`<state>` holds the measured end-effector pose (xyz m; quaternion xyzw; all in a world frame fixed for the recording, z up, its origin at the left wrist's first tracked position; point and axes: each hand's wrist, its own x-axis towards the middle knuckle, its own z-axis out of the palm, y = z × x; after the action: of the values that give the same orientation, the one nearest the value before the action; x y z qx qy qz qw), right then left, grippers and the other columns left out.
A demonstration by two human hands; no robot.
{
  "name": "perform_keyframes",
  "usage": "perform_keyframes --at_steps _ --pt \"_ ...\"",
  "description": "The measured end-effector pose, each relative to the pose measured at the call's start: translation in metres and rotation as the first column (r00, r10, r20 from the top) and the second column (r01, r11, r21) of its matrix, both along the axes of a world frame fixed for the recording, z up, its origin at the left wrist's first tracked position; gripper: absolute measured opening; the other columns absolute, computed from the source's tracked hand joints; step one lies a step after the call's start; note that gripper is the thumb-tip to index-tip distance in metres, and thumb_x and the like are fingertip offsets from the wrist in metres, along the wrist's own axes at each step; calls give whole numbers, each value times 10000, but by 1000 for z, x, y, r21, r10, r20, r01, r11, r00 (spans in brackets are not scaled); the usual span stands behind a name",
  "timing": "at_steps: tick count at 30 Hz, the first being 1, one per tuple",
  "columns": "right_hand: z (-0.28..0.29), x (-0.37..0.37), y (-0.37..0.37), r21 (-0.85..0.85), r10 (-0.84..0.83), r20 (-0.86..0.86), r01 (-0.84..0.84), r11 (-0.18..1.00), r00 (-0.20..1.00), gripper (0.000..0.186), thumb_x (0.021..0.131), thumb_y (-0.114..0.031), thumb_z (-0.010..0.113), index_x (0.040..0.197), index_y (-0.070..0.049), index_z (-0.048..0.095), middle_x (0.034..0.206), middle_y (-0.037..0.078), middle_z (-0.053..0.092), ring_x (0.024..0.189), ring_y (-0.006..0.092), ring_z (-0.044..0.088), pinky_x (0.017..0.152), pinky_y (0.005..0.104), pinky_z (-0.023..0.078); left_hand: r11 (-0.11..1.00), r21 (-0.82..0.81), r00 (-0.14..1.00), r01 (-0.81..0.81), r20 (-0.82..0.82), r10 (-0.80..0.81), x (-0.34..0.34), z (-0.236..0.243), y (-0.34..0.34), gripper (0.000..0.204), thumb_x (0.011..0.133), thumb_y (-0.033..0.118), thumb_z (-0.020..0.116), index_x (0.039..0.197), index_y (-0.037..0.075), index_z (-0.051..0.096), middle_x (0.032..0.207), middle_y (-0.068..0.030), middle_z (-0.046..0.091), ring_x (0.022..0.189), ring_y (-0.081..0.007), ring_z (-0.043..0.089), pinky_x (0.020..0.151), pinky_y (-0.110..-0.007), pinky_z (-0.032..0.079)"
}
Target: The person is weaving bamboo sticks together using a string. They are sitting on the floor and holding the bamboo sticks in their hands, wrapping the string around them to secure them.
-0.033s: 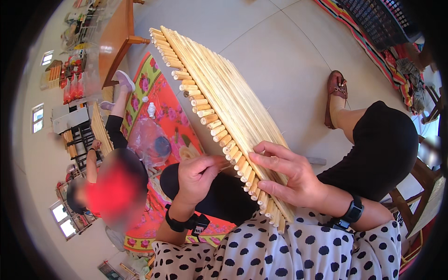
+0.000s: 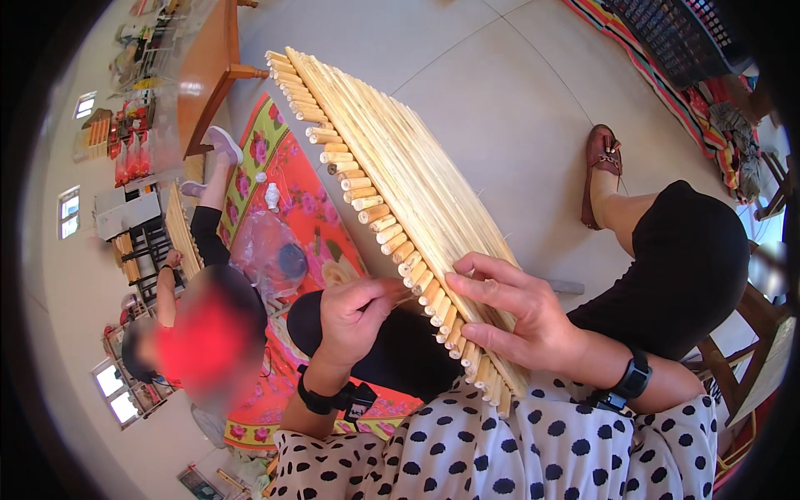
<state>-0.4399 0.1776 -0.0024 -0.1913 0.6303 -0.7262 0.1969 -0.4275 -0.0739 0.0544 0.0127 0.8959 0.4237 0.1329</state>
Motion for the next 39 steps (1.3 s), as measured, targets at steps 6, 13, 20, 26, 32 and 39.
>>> perform_keyframes --at_steps 6,13,20,26,32,39 --pt "1 -4 6 -21 20 53 -19 1000 998 529 821 -44 715 1330 -68 574 1274 151 527 1082 251 576 926 324 458 1000 -18 1000 -22 -3 22 -7 0 11 90 807 -56 668 887 -28 701 731 -99 686 612 -162 651 570 -255 494" --pt "-1 -5 8 -65 12 72 -7 998 997 530 815 -41 718 1325 -65 575 1258 150 527 1060 251 575 915 316 456 998 -21 999 -53 4 53 -8 -5 15 58 798 -65 665 846 -35 679 661 -77 631 530 -139 597 499 -252 453" --pt "-1 -8 7 -64 32 65 -27 998 997 546 812 -42 723 1334 -65 566 1262 151 526 1066 256 572 920 320 455 999 -10 999 -39 18 39 -11 -2 16 58 805 -73 652 846 -39 676 653 -75 625 529 -128 592 492 -249 445" --pt "0 -6 8 -63 17 48 -14 998 999 552 802 -72 741 1322 -76 558 1256 155 532 1094 314 566 914 337 468 999 -9 999 -40 2 40 -9 0 18 69 806 -80 646 856 -41 674 646 -72 616 526 -127 587 492 -247 442" --pt "-1 -8 9 -45 31 29 -30 999 999 568 803 -47 730 1343 -64 555 1251 152 528 1062 270 569 928 336 451 999 14 999 -31 9 31 -9 -4 15 66 807 -84 635 845 -40 666 642 -67 613 528 -126 587 495 -246 445" --pt "-1 -8 9 -45 33 27 -32 998 999 555 811 -62 726 1339 -59 555 1247 152 525 1060 271 567 928 335 453 1000 12 1000 -25 6 25 -10 -6 15 61 812 -81 626 828 -33 661 644 -56 612 529 -120 579 496 -243 442"
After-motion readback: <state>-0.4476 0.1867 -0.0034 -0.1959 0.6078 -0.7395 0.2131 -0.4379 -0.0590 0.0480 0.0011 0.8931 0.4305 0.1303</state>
